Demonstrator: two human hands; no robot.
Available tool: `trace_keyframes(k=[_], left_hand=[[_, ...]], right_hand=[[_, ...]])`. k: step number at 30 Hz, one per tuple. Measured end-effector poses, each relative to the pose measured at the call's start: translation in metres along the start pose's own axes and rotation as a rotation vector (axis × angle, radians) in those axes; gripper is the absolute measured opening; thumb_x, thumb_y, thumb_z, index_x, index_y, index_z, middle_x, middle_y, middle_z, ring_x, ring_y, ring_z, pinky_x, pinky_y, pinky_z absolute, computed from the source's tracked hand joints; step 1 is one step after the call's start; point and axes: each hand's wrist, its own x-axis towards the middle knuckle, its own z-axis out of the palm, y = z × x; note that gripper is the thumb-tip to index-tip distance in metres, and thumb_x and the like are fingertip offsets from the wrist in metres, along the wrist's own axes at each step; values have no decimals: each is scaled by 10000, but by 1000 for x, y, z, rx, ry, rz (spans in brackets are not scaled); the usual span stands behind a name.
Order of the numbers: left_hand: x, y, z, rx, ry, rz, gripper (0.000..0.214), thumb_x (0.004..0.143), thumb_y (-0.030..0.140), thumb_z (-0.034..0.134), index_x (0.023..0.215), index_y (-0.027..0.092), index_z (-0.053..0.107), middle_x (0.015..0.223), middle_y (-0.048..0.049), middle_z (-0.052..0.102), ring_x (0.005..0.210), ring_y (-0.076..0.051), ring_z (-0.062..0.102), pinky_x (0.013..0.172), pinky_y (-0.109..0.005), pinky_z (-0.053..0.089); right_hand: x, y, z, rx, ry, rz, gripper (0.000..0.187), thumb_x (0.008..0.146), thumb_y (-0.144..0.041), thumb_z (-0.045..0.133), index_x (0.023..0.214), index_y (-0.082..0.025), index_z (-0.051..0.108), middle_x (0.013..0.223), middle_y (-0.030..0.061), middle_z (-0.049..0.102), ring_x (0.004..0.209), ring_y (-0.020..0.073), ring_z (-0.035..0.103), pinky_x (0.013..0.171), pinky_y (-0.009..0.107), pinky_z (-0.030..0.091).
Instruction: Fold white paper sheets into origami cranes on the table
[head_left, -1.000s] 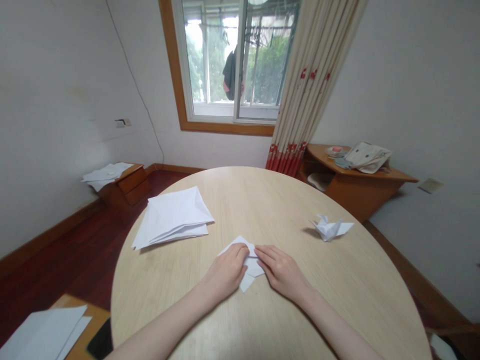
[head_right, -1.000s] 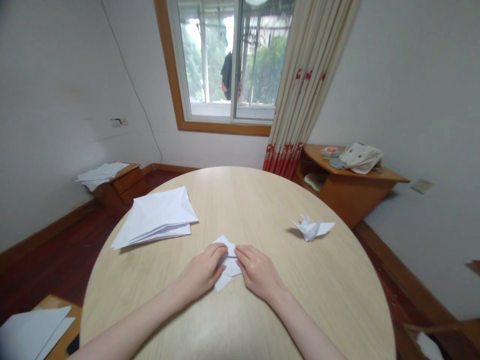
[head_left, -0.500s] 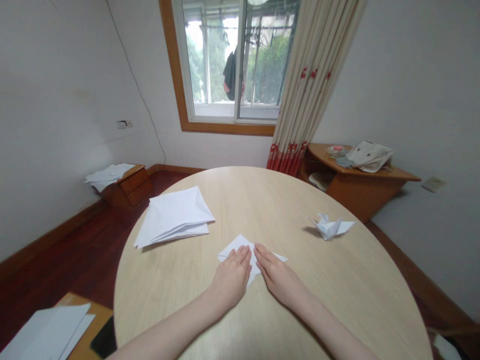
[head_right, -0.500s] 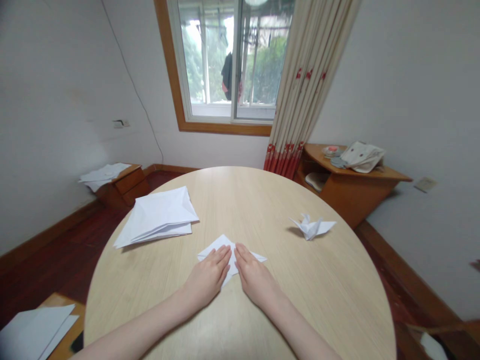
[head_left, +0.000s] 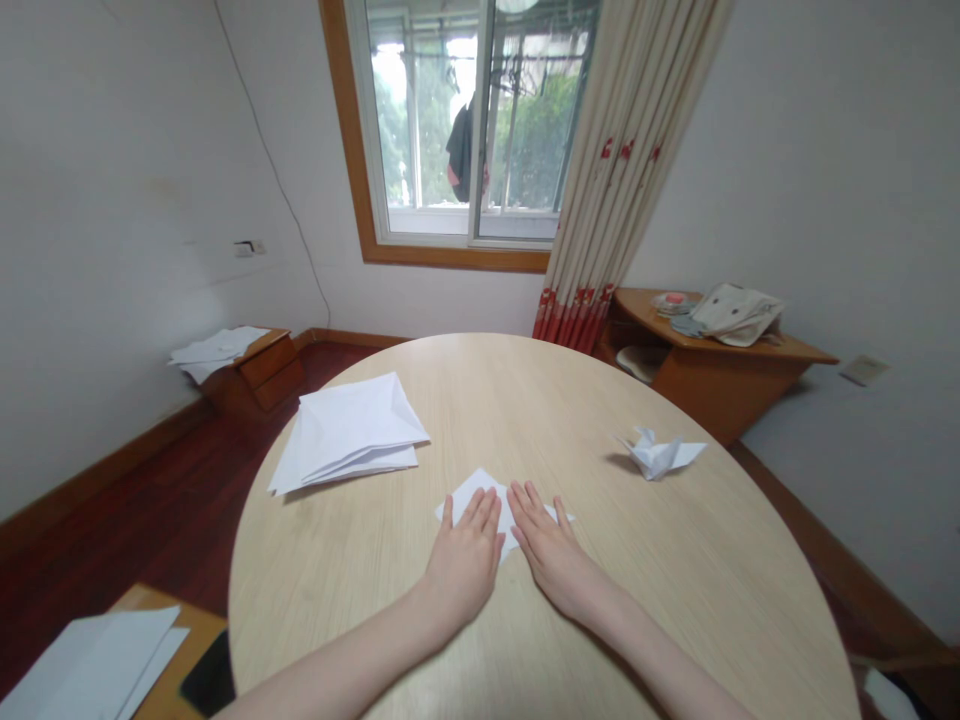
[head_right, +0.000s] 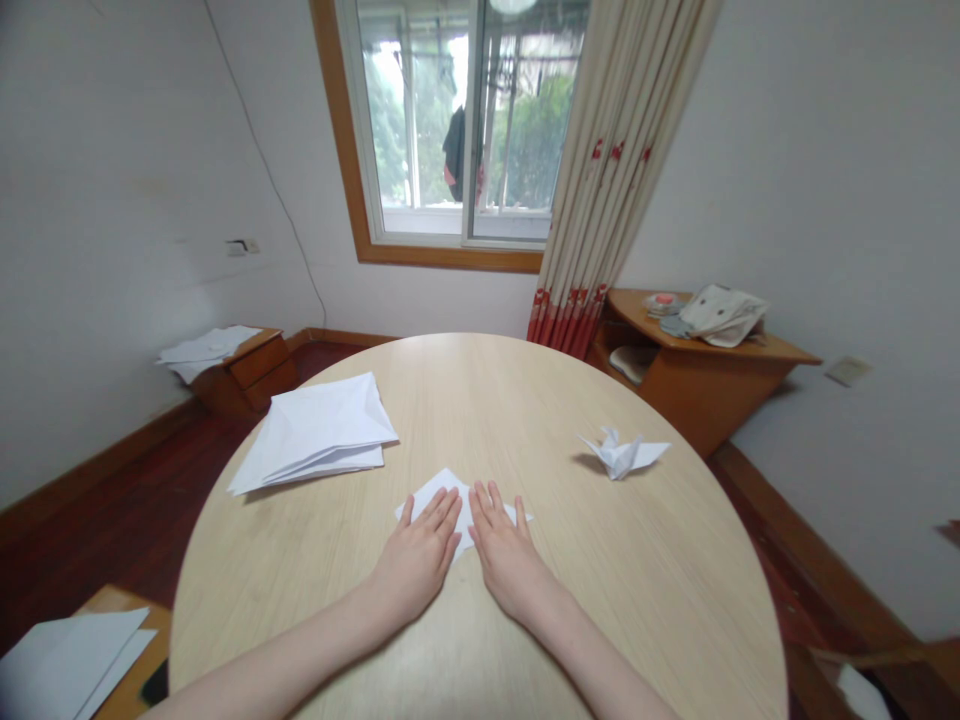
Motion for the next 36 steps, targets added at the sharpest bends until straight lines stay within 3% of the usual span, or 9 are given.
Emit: trace_keyframes(k=[6,14,23,29,36], left_hand=[[-2,1,1,55,18,-58,468,980,328,340,1416,161,378,1468,-135,334,1366,-318,299,1069,-624,270],[-3,-6,3,71,33,-58,489,975,380,362,1427,192,365,1474,-188,310,1374,-316,267,1090,-544,284],[5,-14,-7,-89,16,-5,466,930,290,477,1377,166,440,1476,-187,310,1373,-308,273,1106,-518,273],[10,-23,-12,-289,-5,116,401,902,189,494,1301,148,515,1457,-118,382,1361,-213,329,1125,-374,309],[10,-27,-8,-341,46,128,409,924,157,429,1329,161,475,1425,-105,443,1321,-187,406,1102,-369,359]], right_hand=[[-2,-1,-5,-28,-48,50,518,987,-317,247,1493,-234,173,1552,84,146,1419,294,12,1102,630,92],[-3,-2,-8,-59,-67,45,537,986,-344,240,1497,-225,124,1555,77,122,1420,297,2,1104,627,100],[0,-1,-14,-122,81,-90,516,982,-373,292,1458,-176,293,1514,93,267,1416,268,156,1129,570,182],[1,-2,-20,-9,99,-164,467,961,-293,382,1403,-146,414,1460,131,383,1368,245,315,1111,457,326],[0,-2,-24,133,85,-76,545,922,-226,409,1456,-195,306,1521,99,271,1370,216,316,1093,419,360]])
